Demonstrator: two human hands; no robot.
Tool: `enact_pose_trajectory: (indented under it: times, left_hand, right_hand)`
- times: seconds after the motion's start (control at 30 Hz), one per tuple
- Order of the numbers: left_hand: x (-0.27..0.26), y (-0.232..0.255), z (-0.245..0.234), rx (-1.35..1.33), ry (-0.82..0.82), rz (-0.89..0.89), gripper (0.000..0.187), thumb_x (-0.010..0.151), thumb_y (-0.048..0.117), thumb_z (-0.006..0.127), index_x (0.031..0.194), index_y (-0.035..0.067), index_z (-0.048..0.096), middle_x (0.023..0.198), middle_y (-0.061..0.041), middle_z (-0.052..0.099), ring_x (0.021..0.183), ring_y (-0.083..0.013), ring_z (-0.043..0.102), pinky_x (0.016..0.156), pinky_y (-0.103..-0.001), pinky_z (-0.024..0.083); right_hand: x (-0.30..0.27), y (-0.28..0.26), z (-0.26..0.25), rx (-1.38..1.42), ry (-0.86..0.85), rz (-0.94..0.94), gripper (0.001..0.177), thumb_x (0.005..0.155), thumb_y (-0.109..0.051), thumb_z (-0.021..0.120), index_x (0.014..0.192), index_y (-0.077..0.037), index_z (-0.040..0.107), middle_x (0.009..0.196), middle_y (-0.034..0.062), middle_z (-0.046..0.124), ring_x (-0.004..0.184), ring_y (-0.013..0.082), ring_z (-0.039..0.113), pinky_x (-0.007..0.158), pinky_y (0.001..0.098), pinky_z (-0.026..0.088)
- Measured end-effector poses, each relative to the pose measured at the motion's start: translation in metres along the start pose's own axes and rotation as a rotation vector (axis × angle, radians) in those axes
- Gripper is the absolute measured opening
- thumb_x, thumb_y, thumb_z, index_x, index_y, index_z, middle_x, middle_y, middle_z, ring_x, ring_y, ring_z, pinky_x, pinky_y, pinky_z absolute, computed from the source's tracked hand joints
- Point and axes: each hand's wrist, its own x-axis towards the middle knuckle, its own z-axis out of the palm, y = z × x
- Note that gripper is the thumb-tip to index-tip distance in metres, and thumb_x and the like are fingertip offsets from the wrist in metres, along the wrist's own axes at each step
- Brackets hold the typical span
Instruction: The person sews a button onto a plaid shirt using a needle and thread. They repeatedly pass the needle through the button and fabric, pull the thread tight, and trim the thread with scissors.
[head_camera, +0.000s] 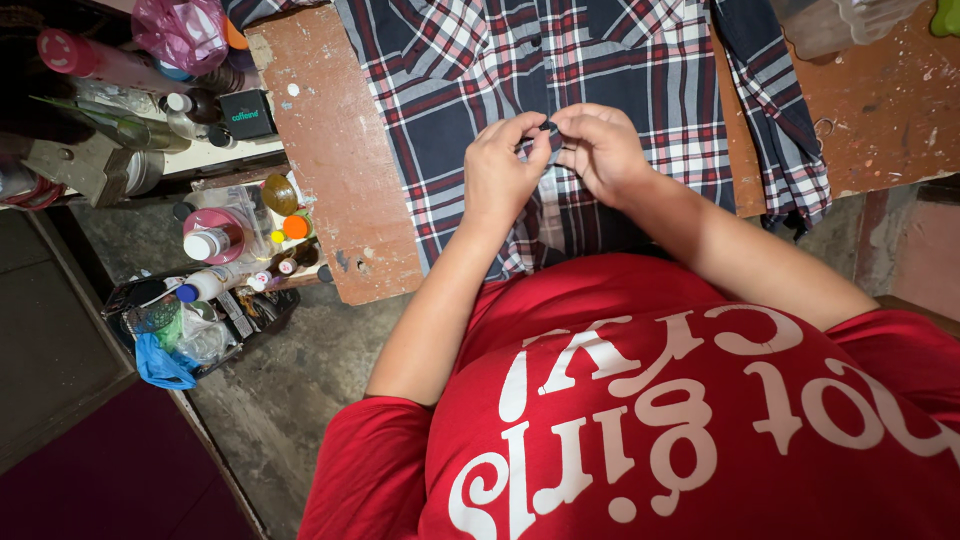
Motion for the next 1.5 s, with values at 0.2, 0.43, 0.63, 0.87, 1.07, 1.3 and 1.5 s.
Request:
enact_pose_trajectory:
  times: [0.2,0.43,0.63,0.87,1.07,1.3,1.5]
  left_hand:
    - [-0.001,-0.004,-0.001,0.004,-0.005,0.042,0.017,0.086,0.013,0.078,0.101,0.009,0.075,0.09,-0.007,0.076,0.085,-0.0248,0.074,0.075,-0.035,0.06]
    - [-0.003,-0.002,0.003,-0.001,0.013,0.011,0.017,0.084,0.012,0.078,0.101,0.008,0.076,0.089,-0.007,0.076,0.086,-0.0238,0.076,0.077,-0.034,0.061]
    - [-0.005,0.002,0.01,-0.14,0.074,-0.139,0.019,0.083,0.011,0.077,0.102,0.006,0.077,0.091,-0.011,0.077,0.081,-0.0194,0.078,0.075,-0.03,0.063]
    - [0.001,-0.004,0.004,-0.143,0.0,-0.228,0.012,0.085,0.011,0.078,0.095,0.004,0.078,0.085,-0.011,0.078,0.072,-0.016,0.076,0.067,-0.028,0.06]
    - [0.0,0.002,0.006,-0.42,0.089,-0.486,0.013,0.093,0.01,0.073,0.103,0.003,0.075,0.084,-0.005,0.077,0.07,-0.0105,0.071,0.064,-0.024,0.057]
    - [-0.042,0.018,0.005,-1.141,-0.262,-1.122,0.025,0.093,0.031,0.075,0.098,0.008,0.065,0.078,0.002,0.057,0.069,-0.0107,0.055,0.065,-0.027,0.046]
    - [-0.058,0.028,0.024,-1.173,-0.395,-1.123,0.029,0.094,0.037,0.072,0.099,0.009,0.066,0.085,0.003,0.062,0.074,-0.0073,0.057,0.068,-0.025,0.047]
  right_hand:
    - [0.007,-0.004,-0.009,-0.325,-0.024,-0.067,0.007,0.099,-0.001,0.067,0.101,0.003,0.072,0.091,0.0096,0.071,0.078,0.0126,0.065,0.072,0.0262,0.054]
    - [0.011,-0.001,-0.012,-0.463,-0.008,-0.162,0.009,0.097,0.004,0.064,0.098,0.0,0.072,0.091,0.0039,0.072,0.078,0.0066,0.063,0.073,0.021,0.054]
    - [0.008,0.016,-0.003,-0.202,0.074,-0.154,0.008,0.097,0.003,0.063,0.094,-0.001,0.07,0.081,0.0024,0.067,0.067,0.0078,0.057,0.063,0.0217,0.048]
    - [0.007,0.015,0.003,-0.218,0.116,-0.177,0.008,0.097,0.001,0.063,0.094,-0.003,0.069,0.081,-0.0002,0.066,0.064,0.005,0.055,0.058,0.0207,0.045]
    - [0.012,0.014,0.002,-0.278,0.062,-0.24,0.008,0.099,0.001,0.064,0.096,-0.002,0.071,0.078,-0.002,0.063,0.063,0.0043,0.05,0.058,0.0202,0.042]
    - [0.007,0.005,-0.001,-0.231,0.078,-0.203,0.008,0.098,-0.002,0.062,0.095,-0.006,0.068,0.085,-0.0025,0.065,0.073,0.006,0.055,0.071,0.0213,0.048]
    - [0.003,0.004,0.003,-0.221,0.158,-0.141,0.008,0.098,-0.005,0.062,0.094,-0.009,0.067,0.084,-0.0031,0.064,0.072,0.0062,0.057,0.07,0.0224,0.051]
